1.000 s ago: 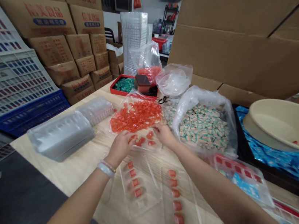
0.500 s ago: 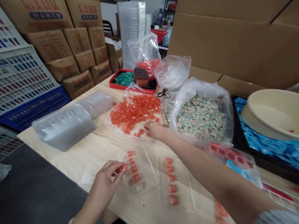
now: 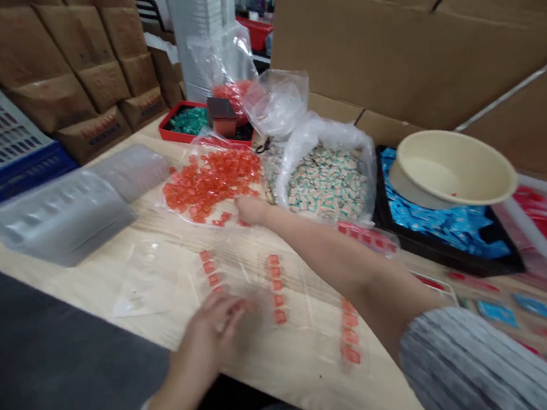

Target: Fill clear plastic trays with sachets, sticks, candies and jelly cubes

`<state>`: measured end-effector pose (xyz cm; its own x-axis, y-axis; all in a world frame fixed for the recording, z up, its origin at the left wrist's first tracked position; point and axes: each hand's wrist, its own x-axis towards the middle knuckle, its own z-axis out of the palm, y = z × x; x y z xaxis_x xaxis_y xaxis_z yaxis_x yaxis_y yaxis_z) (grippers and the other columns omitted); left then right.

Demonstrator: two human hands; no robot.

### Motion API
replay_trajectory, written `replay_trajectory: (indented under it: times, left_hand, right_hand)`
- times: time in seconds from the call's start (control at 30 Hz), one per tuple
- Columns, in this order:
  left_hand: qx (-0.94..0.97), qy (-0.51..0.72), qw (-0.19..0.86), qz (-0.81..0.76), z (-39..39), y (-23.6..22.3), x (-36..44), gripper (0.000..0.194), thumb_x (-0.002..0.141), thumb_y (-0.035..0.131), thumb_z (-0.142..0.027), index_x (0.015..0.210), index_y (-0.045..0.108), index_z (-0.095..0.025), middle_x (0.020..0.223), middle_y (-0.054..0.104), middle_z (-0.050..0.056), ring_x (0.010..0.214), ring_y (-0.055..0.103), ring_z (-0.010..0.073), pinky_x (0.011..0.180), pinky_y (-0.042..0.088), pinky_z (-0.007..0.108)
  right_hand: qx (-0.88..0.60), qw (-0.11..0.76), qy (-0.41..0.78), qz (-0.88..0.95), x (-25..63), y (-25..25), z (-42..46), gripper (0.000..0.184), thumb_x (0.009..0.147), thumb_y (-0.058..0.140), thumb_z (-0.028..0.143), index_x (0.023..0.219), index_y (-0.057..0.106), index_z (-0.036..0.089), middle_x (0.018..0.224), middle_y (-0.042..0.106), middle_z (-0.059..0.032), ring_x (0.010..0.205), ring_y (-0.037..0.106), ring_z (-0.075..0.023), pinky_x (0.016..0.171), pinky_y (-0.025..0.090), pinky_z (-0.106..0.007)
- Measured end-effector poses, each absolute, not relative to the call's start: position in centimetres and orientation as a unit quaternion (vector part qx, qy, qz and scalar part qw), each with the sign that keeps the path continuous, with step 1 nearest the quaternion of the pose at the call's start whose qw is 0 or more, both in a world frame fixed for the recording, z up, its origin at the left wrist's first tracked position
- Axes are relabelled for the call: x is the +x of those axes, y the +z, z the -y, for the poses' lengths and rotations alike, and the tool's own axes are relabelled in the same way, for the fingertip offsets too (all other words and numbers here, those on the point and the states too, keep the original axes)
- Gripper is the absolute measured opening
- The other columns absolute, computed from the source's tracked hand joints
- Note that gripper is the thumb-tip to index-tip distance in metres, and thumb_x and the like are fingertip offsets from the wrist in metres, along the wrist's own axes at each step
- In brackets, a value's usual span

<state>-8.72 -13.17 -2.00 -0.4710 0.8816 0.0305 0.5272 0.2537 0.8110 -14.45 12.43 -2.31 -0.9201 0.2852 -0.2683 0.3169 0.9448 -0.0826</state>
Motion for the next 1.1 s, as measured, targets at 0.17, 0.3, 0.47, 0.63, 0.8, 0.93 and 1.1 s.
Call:
replay_trajectory:
  times: [0.17,0.3,0.47,0.63,0.8,0.93,1.1]
  left_hand:
    - [0.395,0.401,0.157,-0.811,16.4,-3.6,-11.9,0.025,0.074,0.052,-0.040,0.087,0.061,-0.022,0.087,0.061,0.003,0.078,0.057,0.0165,0.068,0.047,0.026]
    - [0.371,0.392,0.151,-0.828,18.1,-4.1,-12.5,0.027,0.074,0.049,-0.042,0.083,0.062,-0.021,0.083,0.063,0.003,0.075,0.059,0.0166,0.064,0.049,0.026]
    - [0.365,0.359,0.135,-0.848,18.8,-4.0,-13.5,0.023,0.076,0.049,-0.037,0.082,0.062,-0.018,0.082,0.063,0.004,0.076,0.058,0.0164,0.067,0.048,0.027]
    - [0.383,0.345,0.125,-0.848,18.5,-3.2,-13.2,0.020,0.079,0.046,-0.028,0.085,0.062,-0.018,0.082,0.061,0.004,0.078,0.057,0.0153,0.070,0.046,0.026]
    - [0.446,0.275,0.167,-0.835,16.0,-3.2,-10.0,0.021,0.081,0.044,-0.021,0.094,0.060,-0.022,0.090,0.058,0.003,0.082,0.055,0.0142,0.074,0.044,0.025]
    - [0.465,0.174,0.154,-0.854,14.0,-3.7,-9.0,0.023,0.082,0.038,-0.016,0.093,0.058,-0.017,0.091,0.056,0.006,0.083,0.053,0.0168,0.075,0.044,0.030]
    - [0.474,0.109,0.160,-0.859,13.6,-3.6,-9.2,0.023,0.081,0.036,-0.010,0.088,0.057,-0.015,0.090,0.056,0.008,0.083,0.052,0.0183,0.076,0.042,0.033]
  right_hand:
    - [0.191,-0.068,-0.218,-0.955,-9.0,0.3,-13.0,0.019,0.081,0.043,0.032,0.085,0.050,0.014,0.070,0.057,-0.0012,0.063,0.053,-0.0104,0.055,0.039,-0.020]
    - [0.190,-0.144,-0.467,-0.851,-2.8,0.9,-10.2,0.017,0.077,0.047,0.032,0.071,0.046,0.017,0.052,0.044,0.0063,0.044,0.041,-0.0057,0.043,0.033,-0.017]
    - [0.215,-0.088,-0.639,-0.734,0.9,-1.6,-5.3,0.018,0.075,0.049,0.036,0.076,0.046,0.018,0.057,0.046,0.0058,0.046,0.043,-0.0064,0.043,0.036,-0.018]
    - [0.183,-0.052,-0.635,-0.748,0.0,-4.0,-1.3,0.011,0.075,0.049,0.029,0.080,0.047,0.019,0.060,0.046,0.0050,0.053,0.045,-0.0079,0.050,0.040,-0.021]
    - [0.175,-0.050,-0.573,-0.799,-0.9,-5.7,0.3,0.006,0.075,0.049,0.023,0.080,0.049,0.019,0.067,0.051,0.0020,0.061,0.049,-0.0099,0.056,0.040,-0.023]
    - [0.178,-0.049,-0.564,-0.805,-1.2,-6.4,0.4,0.007,0.074,0.048,0.021,0.080,0.048,0.019,0.070,0.053,0.0009,0.062,0.050,-0.0107,0.058,0.041,-0.024]
    - [0.179,-0.061,-0.568,-0.801,-1.2,-6.7,0.3,0.011,0.072,0.049,0.019,0.083,0.050,0.019,0.073,0.055,0.0003,0.060,0.049,-0.0105,0.057,0.040,-0.024]
